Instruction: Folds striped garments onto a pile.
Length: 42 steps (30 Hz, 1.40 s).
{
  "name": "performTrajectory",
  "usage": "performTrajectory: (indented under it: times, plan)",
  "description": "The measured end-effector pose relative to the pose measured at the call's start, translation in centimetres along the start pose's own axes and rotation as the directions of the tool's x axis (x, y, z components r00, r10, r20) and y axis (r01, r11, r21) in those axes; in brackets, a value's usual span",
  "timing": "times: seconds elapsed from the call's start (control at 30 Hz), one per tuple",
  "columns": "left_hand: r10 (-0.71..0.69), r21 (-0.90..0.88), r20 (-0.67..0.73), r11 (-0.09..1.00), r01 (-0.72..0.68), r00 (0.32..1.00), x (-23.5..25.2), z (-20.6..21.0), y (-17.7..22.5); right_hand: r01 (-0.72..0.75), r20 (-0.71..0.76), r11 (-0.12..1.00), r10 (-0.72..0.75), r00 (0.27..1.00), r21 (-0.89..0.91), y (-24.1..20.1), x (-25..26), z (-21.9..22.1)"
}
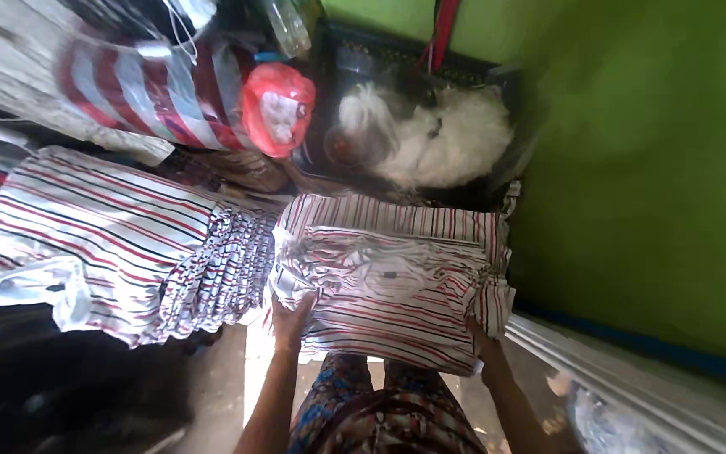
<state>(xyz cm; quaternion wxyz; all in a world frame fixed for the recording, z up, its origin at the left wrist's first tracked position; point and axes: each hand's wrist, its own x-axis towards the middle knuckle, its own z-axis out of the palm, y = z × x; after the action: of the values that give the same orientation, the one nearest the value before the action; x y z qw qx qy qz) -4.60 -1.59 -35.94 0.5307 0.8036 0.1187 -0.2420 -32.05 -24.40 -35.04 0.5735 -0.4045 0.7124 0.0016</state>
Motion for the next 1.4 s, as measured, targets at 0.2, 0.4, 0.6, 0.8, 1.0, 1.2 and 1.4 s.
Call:
performTrajectory:
  times: [0.2,0.4,0.6,0.8,1.0,1.2,1.4]
  plan:
    - [0.048,-0.167,-0.136,0.983,-0.07,0.99,1.0,-0.5,-0.2,0.127,-0.084,0.991,-0.123,0.989,0.043,0.4,-1.3,0.2]
    - [0.306,0.322,-0.104,0.911,-0.259,0.946,2.3,-3.7,0.3,0.245,-0.189,0.836,-0.377,0.907,-0.49,0.6,-1.3,-3.1]
    - [0.732,0.351,0.508,0.306,-0.885,0.454,-0.9,0.6,0.6,0.662,0.015,0.322,-0.893,0.45,-0.677,-1.9,0.8,1.3]
    - [0.494,0.678,0.472,0.326,-0.659,0.73,5.0,-1.4,0.1,0.579,0.001,0.453,-0.786,0.618,-0.678,-1.6,7.2,1.5]
    - [0.225,0.825,0.257,0.454,-0.335,0.94,6.5,-1.6,3.7,0.429,-0.011,0.556,-0.619,0.785,-0.712,-3.5,8.1,-1.0]
    - [0.702,0.514,0.325,0.432,-0.741,0.634,1.3,-1.0,3.9,0.671,0.052,0.42,-0.824,0.564,-0.61,-5.2,2.5,-1.0]
    - [0.142,0.302,0.895,0.507,-0.808,0.423,-3.7,10.3,5.7,0.775,0.157,0.42,-0.825,0.543,-0.473,-4.0,3.7,0.3]
